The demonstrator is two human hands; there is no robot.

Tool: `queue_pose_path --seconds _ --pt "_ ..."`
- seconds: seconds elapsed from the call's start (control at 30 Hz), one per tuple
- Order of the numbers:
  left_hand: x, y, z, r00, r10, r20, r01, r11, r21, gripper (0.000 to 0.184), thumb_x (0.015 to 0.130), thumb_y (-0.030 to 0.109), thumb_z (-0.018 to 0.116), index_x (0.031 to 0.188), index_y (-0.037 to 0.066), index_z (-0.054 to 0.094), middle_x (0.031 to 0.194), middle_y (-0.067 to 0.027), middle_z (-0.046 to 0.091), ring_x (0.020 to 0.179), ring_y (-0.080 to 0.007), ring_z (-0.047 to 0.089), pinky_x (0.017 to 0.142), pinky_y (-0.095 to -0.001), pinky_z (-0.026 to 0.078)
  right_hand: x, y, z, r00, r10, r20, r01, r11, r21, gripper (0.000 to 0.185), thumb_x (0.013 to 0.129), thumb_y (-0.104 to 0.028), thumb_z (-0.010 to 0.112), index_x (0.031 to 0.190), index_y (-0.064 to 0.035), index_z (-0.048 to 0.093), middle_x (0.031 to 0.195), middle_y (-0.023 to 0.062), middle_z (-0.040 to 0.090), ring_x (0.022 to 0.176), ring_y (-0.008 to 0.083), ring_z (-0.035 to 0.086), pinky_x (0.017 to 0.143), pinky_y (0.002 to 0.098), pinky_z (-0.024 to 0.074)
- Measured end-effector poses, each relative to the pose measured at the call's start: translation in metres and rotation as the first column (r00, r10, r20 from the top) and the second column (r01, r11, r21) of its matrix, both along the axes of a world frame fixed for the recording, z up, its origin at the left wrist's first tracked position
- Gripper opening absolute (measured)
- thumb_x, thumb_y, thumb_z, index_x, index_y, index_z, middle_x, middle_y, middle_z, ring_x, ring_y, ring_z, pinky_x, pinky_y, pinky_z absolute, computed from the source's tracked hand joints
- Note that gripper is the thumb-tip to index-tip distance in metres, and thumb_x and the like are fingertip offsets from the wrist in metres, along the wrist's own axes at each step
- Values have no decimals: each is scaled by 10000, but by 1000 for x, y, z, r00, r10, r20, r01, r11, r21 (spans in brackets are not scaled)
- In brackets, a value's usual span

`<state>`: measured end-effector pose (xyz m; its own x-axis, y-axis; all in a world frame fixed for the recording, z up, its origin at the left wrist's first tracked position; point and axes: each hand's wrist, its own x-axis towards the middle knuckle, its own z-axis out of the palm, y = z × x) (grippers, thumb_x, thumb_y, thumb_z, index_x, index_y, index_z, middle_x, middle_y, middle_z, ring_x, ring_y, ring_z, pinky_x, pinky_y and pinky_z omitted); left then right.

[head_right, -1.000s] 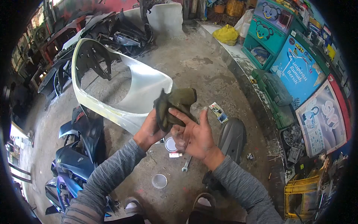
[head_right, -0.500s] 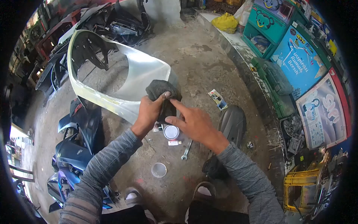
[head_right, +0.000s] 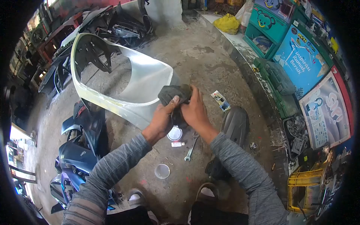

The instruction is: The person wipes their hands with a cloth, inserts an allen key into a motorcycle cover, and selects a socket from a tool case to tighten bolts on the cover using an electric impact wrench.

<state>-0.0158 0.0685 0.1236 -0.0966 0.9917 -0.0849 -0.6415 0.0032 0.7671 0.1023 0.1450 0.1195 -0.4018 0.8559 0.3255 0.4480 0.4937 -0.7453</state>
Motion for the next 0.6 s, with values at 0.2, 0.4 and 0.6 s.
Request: queue_pose_path --seconds 0.2,0.4,0.6 --pt "2 8 -14 975 178 -129 -198 968 -156 426 1015 378 464 1175 -5 560 981 -69 633 850 -168 621 747 -325 521 -14 -36 22 999 12 41 -18 988 151 588 809 -33 619 1346 -30 379 1208 233 472 1142 432 493 940 457 429" --pt "-4 7 -3 999 35 3 -34 977 -210 488 1017 466 382 1228 56 543 1104 -81 625 968 -195 629 821 -347 533 -15 -38 23 997 59 53 -69 970 231 589 853 -166 638 1356 -12 373 1221 237 462 1118 427 517 906 464 450" --pt "-10 1 -11 940 -113 321 126 992 -20 434 1004 417 425 1270 86 516 1189 -83 607 1059 -217 611 906 -378 517 -12 -36 26 999 49 9 -50 988 145 632 909 -352 613 1361 4 352 1234 253 453 1124 433 518 901 476 456"
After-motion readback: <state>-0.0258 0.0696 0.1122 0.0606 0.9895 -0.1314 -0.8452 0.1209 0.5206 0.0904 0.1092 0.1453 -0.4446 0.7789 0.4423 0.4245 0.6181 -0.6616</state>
